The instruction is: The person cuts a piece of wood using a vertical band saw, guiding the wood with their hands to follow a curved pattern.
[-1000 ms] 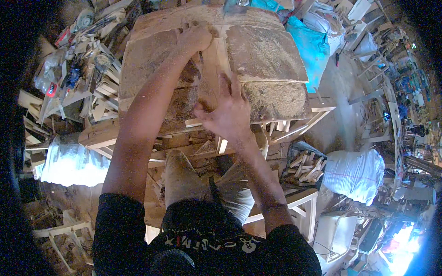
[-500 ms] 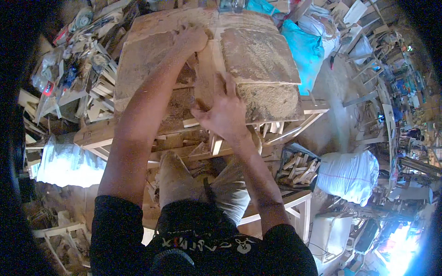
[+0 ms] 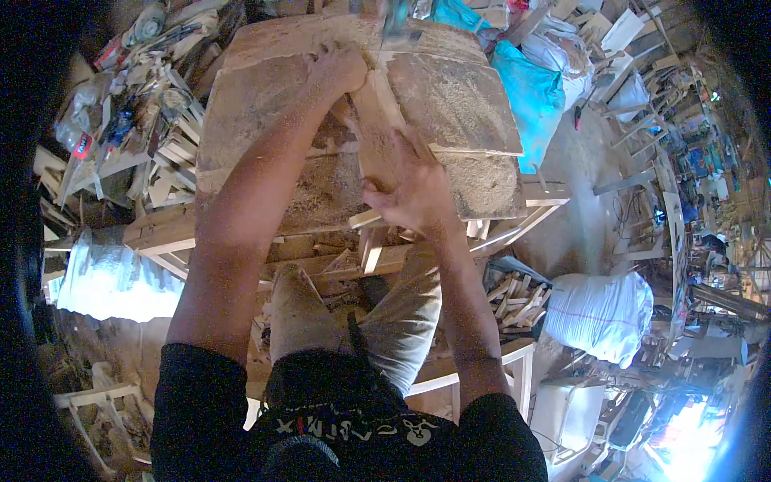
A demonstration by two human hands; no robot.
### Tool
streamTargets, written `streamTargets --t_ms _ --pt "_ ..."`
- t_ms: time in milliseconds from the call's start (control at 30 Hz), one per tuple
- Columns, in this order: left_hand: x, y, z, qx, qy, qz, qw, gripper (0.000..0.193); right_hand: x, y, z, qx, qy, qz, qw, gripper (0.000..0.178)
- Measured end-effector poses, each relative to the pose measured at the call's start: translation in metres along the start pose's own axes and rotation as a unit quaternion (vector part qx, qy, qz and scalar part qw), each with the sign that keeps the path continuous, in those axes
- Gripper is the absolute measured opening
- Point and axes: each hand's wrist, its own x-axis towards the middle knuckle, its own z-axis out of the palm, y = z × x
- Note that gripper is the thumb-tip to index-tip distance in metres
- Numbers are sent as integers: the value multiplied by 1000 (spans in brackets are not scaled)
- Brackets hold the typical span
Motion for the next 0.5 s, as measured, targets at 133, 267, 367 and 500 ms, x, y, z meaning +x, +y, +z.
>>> streamTargets --t_ms 133,267,367,500 --pt "-1 2 1 -14 -2 -5 1000 69 -2 7 -2 8 -14 12 1000 86" --pt "1 4 -3 3 -26 -15 1000 70 0 10 -6 13 -17 -20 1000 87" --pt "4 1 2 13 -18 -14 1000 68 3 18 -6 43 -22 -25 999 89" --pt "4 -3 9 -8 26 -17 999 64 5 19 -9 34 -59 7 998 92"
